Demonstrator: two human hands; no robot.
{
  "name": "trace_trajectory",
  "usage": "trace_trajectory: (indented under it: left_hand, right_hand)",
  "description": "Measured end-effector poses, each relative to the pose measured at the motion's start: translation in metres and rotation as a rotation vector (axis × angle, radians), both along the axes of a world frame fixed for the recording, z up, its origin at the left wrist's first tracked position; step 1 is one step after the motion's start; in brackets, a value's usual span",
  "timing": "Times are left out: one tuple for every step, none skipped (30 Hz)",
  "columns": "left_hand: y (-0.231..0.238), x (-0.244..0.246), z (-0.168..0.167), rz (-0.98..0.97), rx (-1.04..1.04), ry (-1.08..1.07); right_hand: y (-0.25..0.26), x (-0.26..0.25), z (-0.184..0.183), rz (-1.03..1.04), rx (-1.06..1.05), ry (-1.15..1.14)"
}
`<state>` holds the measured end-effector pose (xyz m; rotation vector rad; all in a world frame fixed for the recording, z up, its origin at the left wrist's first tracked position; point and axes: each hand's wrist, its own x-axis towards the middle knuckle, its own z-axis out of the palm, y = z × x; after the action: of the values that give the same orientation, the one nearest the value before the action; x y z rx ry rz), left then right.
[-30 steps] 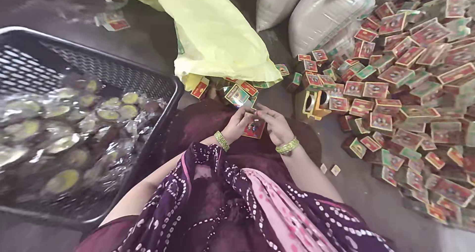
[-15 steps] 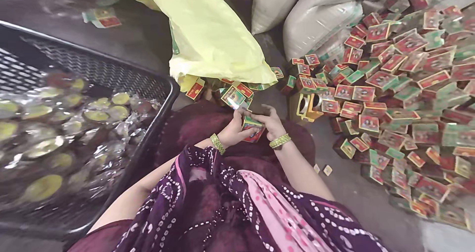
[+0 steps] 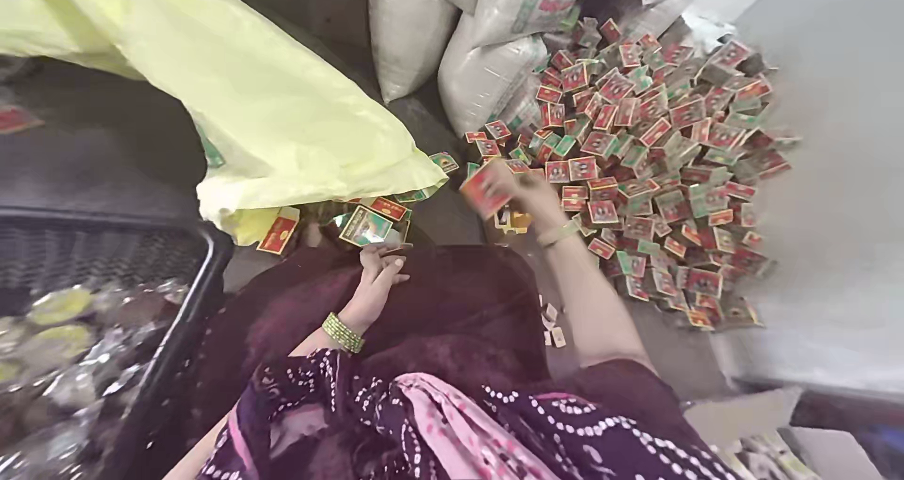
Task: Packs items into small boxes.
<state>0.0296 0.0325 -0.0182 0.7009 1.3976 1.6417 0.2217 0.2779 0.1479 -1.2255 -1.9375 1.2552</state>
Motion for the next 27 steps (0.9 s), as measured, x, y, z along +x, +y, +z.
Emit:
trace_trajectory:
  left_hand:
    - [0.000,-0.001,0.000,-0.010,0.010,0.014]
    - [0.001,-0.001,0.000,-0.015,0.015,0.030]
    - [0.001,0.000,0.001,-0.016,0.018,0.034]
    - [0.000,-0.001,0.002,-0.017,0.017,0.045]
    - [0.001,-0.002,0.004,-0.018,0.018,0.058]
    - [0.002,-0.003,0.005,-0.024,0.018,0.065]
    - [0.003,-0.003,0.005,-0.026,0.016,0.071]
    - [0.003,-0.004,0.005,-0.033,0.011,0.079]
    - [0.002,-0.005,0.005,-0.045,0.001,0.086]
    - [0.001,-0.005,0.006,-0.057,-0.007,0.094]
    - [0.000,-0.005,0.007,-0.063,-0.008,0.104]
    - [-0.002,-0.005,0.007,-0.071,-0.003,0.127]
    - [-0.005,-0.006,0.007,-0.078,0.008,0.153]
    - [-0.006,-0.007,0.007,-0.088,0.016,0.181]
    - [-0.006,-0.008,0.007,-0.100,0.014,0.203]
    - [-0.006,-0.009,0.008,-0.119,-0.009,0.222]
    - [-0.007,-0.009,0.010,-0.138,-0.048,0.235]
    - [-0.008,-0.010,0.012,-0.158,-0.092,0.253]
    - [-0.009,-0.011,0.013,-0.182,-0.131,0.281]
    - [-0.009,-0.012,0.012,-0.204,-0.153,0.325]
    - [-0.009,-0.014,0.010,-0.216,-0.164,0.375]
    - [-0.009,-0.015,0.008,-0.214,-0.176,0.419]
    - [-0.009,-0.016,0.007,-0.212,-0.198,0.449]
    - [-0.011,-0.016,0.008,-0.218,-0.235,0.454]
    - [-0.012,-0.015,0.010,-0.224,-0.274,0.436]
    - [-0.013,-0.015,0.011,-0.226,-0.303,0.407]
    - [-0.014,-0.015,0.013,-0.225,-0.326,0.372]
  right_hand:
    - [0.026,0.009,0.026,-0.171,0.100,0.236]
    - [0.046,0.016,0.055,-0.314,0.199,0.474]
    - [0.064,0.024,0.078,-0.384,0.275,0.628]
    - [0.073,0.028,0.095,-0.442,0.344,0.712]
    - [0.072,0.028,0.107,-0.461,0.371,0.738]
    - [0.065,0.023,0.111,-0.460,0.381,0.718]
    - [0.058,0.017,0.105,-0.430,0.380,0.671]
    - [0.050,0.008,0.092,-0.372,0.356,0.607]
    - [0.039,-0.002,0.072,-0.301,0.314,0.519]
    - [0.027,-0.014,0.048,-0.220,0.259,0.397]
    - [0.014,-0.028,0.022,-0.127,0.195,0.273]
    - [-0.002,-0.045,-0.002,-0.020,0.117,0.170]
    - [-0.019,-0.064,-0.026,0.088,0.063,0.071]
    - [-0.035,-0.082,-0.047,0.191,0.035,-0.025]
    - [-0.048,-0.098,-0.061,0.275,0.023,-0.143]
    - [-0.059,-0.115,-0.072,0.349,0.029,-0.262]
    - [-0.068,-0.131,-0.080,0.425,0.053,-0.376]
    - [-0.075,-0.148,-0.087,0.489,0.090,-0.462]
    - [-0.081,-0.163,-0.095,0.537,0.136,-0.507]
    - [-0.086,-0.176,-0.105,0.584,0.193,-0.525]
    - [-0.091,-0.188,-0.112,0.629,0.240,-0.548]
    - [-0.097,-0.199,-0.118,0.664,0.284,-0.584]
    - [-0.104,-0.209,-0.124,0.695,0.333,-0.635]
    - [-0.110,-0.215,-0.126,0.721,0.387,-0.703]
    - [-0.115,-0.219,-0.126,0.737,0.441,-0.767]
    - [-0.118,-0.220,-0.125,0.740,0.488,-0.797]
    - [-0.120,-0.220,-0.121,0.732,0.521,-0.783]
